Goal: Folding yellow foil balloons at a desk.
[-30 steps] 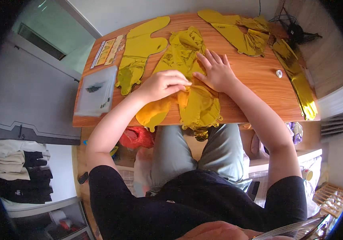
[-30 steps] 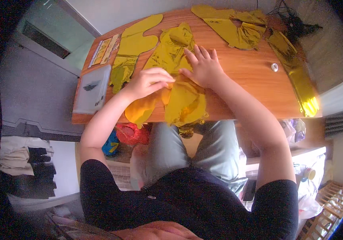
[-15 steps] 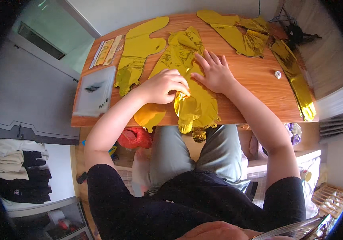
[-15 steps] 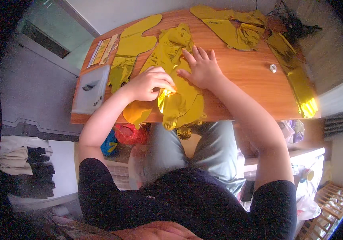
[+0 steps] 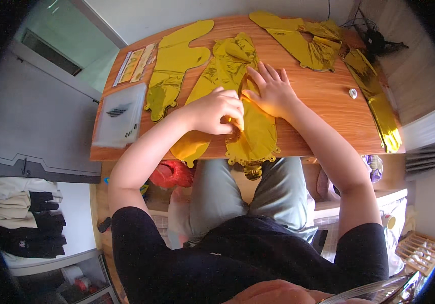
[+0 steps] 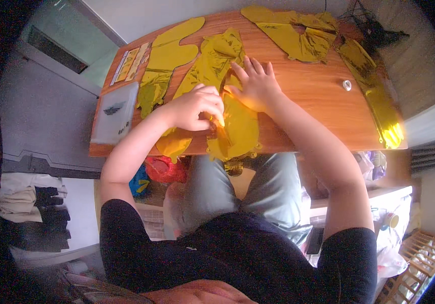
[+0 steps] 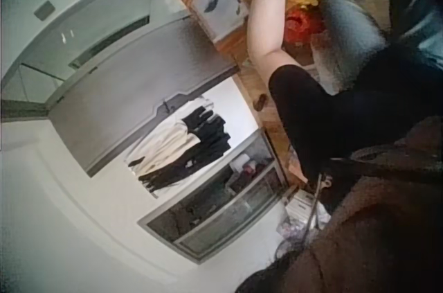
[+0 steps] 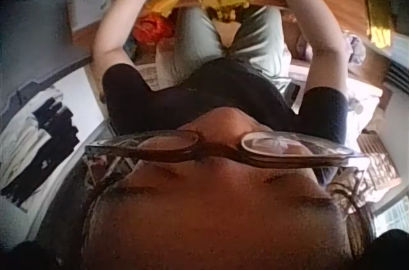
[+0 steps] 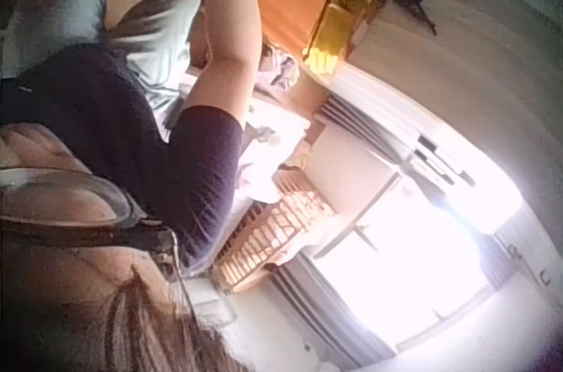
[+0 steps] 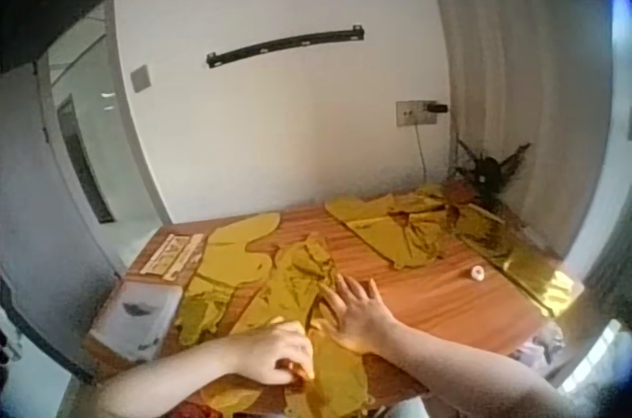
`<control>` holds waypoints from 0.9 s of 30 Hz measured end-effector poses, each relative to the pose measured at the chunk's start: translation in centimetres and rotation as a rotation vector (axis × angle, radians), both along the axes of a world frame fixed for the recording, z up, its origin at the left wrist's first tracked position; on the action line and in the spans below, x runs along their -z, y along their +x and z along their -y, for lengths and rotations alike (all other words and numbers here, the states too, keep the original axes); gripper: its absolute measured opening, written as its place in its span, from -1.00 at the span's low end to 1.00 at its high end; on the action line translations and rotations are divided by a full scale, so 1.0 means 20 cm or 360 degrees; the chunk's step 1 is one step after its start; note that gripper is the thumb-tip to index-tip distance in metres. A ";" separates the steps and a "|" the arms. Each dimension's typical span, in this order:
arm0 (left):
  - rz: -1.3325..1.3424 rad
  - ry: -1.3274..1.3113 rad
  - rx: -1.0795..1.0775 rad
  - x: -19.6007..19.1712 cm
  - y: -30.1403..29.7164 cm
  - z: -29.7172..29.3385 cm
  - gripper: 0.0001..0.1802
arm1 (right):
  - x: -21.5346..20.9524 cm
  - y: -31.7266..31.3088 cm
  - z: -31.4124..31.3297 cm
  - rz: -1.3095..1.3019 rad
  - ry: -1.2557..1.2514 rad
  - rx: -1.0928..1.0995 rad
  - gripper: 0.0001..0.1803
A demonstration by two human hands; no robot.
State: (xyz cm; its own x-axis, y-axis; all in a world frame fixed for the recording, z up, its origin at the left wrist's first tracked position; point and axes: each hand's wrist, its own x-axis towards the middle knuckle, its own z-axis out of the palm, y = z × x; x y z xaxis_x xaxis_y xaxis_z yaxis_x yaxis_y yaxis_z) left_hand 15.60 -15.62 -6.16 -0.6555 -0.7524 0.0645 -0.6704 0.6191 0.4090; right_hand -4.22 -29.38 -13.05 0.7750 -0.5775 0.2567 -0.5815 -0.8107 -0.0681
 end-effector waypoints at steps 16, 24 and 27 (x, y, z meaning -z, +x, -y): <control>-0.0199 -0.0731 -0.0316 0.15 -0.15 -0.04 -0.41 | 0.10 0.02 0.08 -0.0009 -0.0139 -0.0034 -0.08; 0.0332 -0.0428 -0.0175 0.14 -0.16 -0.21 -0.30 | 0.05 0.01 0.03 0.0035 -0.0082 -0.0050 -0.10; 0.0250 -0.0319 -0.0150 0.12 -0.11 -0.23 -0.34 | 0.04 0.00 0.02 0.0074 -0.0058 -0.0041 -0.10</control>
